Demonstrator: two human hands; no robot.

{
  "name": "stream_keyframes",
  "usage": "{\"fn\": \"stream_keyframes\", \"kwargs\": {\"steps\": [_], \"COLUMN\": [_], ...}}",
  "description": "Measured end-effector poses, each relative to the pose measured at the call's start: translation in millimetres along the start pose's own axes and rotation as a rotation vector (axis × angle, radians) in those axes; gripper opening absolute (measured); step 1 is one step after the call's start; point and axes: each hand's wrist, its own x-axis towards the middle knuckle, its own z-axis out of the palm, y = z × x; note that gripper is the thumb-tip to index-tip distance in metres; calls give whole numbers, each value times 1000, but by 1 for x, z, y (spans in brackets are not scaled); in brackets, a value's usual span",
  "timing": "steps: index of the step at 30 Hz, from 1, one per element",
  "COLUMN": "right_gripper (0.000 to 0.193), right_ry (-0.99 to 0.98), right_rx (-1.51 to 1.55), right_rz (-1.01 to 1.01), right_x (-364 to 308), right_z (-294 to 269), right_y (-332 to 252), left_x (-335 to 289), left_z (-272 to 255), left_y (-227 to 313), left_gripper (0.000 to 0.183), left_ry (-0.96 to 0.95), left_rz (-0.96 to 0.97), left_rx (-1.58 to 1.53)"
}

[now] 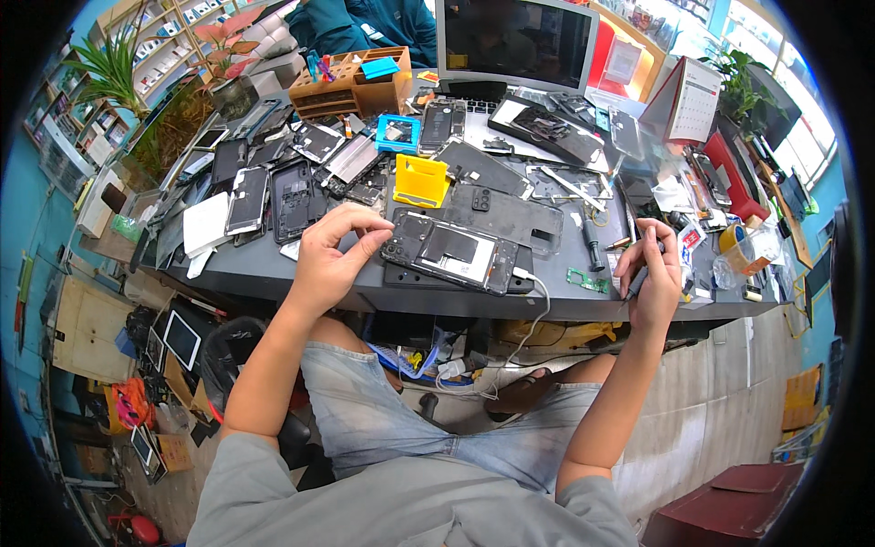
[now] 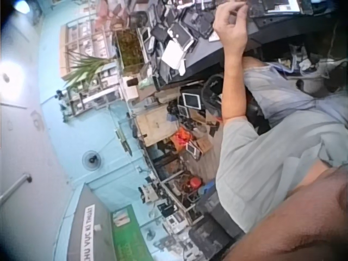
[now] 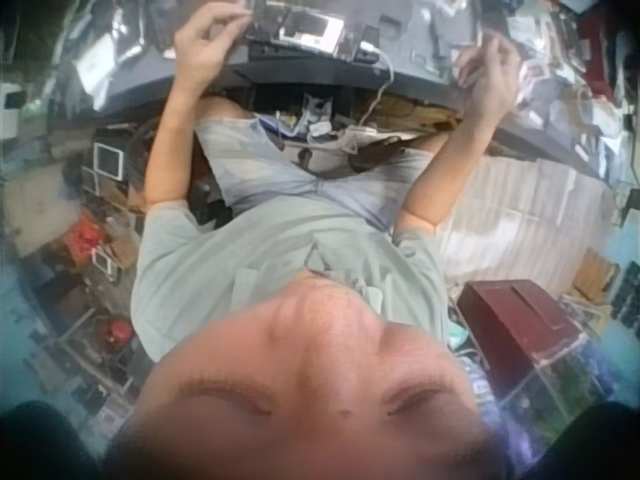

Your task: The person is repairing a mobile phone on a cluttered workbench. They use a screwdriver to remove screws, handle small components, and connect a charging cable to test the device.

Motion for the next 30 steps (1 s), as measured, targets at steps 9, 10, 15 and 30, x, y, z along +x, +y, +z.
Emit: {"fn": "stream_keyframes", "kwargs": {"steps": [9, 10, 15, 30], "right_gripper": [28, 27, 32, 37], "right_ry": [19, 14, 16, -343], "right_rx": [5, 9, 7, -310], "right_rz": [-3, -2, 13, -651], "right_x": [0, 0, 0, -79], "right_z": [2, 1, 3, 62], "right_y": [0, 0, -3, -124], "left_x": [0, 0, 1, -2], "left_z": [-1, -1, 0, 0], "left_y": [4, 4, 4, -4], "left_gripper": [11, 11, 11, 12], "left_ry": [-5, -7, -2, 9], "left_rz": [6, -2, 0, -24], "left_rx": [29, 28, 16, -35]}}
